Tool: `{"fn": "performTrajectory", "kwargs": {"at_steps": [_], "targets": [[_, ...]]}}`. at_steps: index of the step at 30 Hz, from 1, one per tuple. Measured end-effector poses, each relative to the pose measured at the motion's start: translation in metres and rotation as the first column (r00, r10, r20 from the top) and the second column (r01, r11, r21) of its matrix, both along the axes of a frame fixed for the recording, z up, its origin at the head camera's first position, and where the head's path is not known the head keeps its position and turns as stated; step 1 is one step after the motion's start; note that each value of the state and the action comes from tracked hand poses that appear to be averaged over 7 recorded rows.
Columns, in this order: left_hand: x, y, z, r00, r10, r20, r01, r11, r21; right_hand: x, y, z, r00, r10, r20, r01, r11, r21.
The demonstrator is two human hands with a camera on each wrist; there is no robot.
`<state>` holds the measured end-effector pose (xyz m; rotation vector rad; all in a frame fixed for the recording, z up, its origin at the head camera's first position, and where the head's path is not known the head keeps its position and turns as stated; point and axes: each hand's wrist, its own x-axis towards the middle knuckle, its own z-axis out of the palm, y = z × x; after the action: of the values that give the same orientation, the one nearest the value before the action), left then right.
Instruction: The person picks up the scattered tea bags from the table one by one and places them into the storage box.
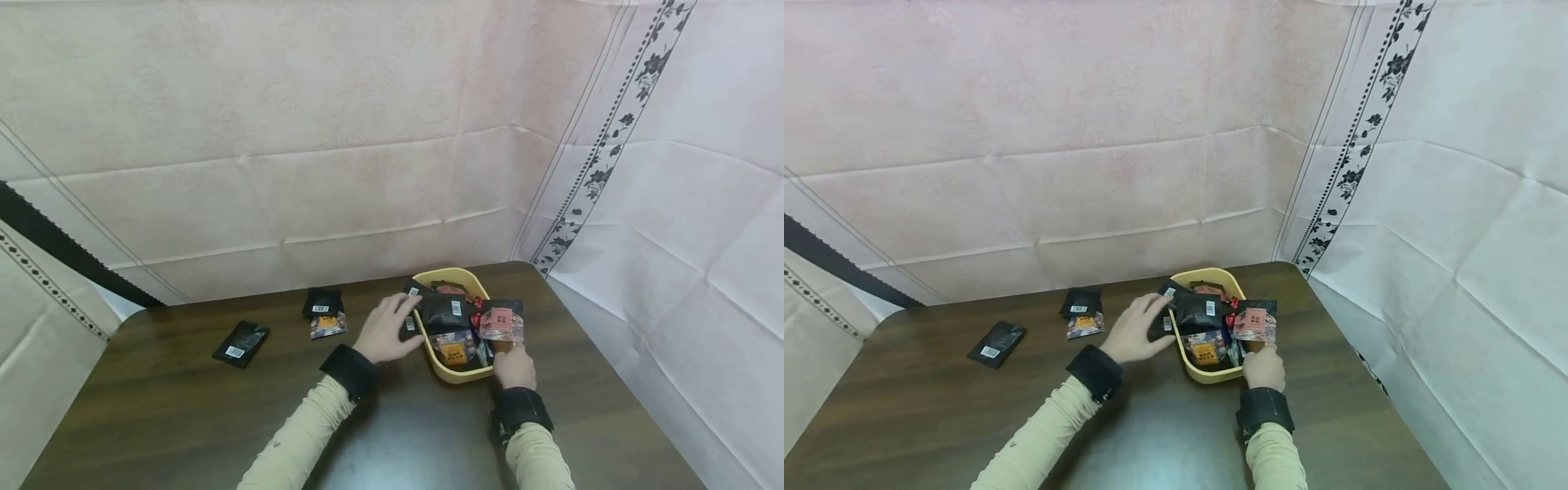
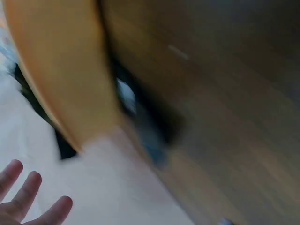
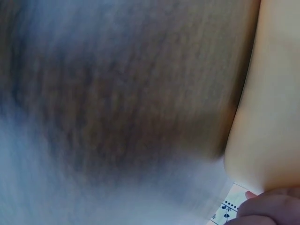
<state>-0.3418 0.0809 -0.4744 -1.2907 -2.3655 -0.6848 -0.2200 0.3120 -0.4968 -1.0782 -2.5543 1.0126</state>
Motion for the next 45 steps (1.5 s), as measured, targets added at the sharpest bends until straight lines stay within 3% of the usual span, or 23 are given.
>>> {"fn": "performTrajectory", "kwargs": {"at_steps": [4,8,14,19,27,32,40,45], "targets": [[-0.022,-0.010,-0.015,0.988,0.124,0.091,-0.113,0.987,-0.115,0.000,0.001,0.001,1.000,-0.017,0.000,0.017,1.000,-0.009],[-0.037,-0.005,-0.024,0.963,0.232,0.136,-0.184,0.938,-0.295,-0.001,0.002,0.002,1.000,-0.022,-0.005,0.022,1.000,0.004],[-0.046,0.008,-0.025,0.936,0.302,0.179,-0.193,0.868,-0.458,0.000,-0.001,0.001,1.000,0.000,0.011,0.000,1.000,0.004],[-0.050,0.016,-0.031,0.925,0.328,0.189,-0.196,0.842,-0.503,0.000,-0.005,0.002,1.000,0.009,0.010,-0.009,1.000,-0.002],[-0.049,0.026,-0.033,0.932,0.330,0.148,-0.212,0.830,-0.516,0.002,-0.007,0.007,1.000,-0.002,0.018,0.003,1.000,-0.016],[-0.044,0.029,-0.034,0.937,0.313,0.157,-0.193,0.836,-0.514,0.001,-0.003,0.003,1.000,-0.022,0.013,0.022,1.000,-0.015],[-0.033,0.027,-0.038,0.956,0.285,0.073,-0.203,0.816,-0.541,0.002,-0.004,0.003,1.000,-0.025,0.008,0.025,0.999,-0.020],[-0.028,0.024,-0.036,0.970,0.240,0.049,-0.173,0.812,-0.557,0.002,-0.006,0.004,1.000,-0.029,0.002,0.029,0.999,-0.014]]}}
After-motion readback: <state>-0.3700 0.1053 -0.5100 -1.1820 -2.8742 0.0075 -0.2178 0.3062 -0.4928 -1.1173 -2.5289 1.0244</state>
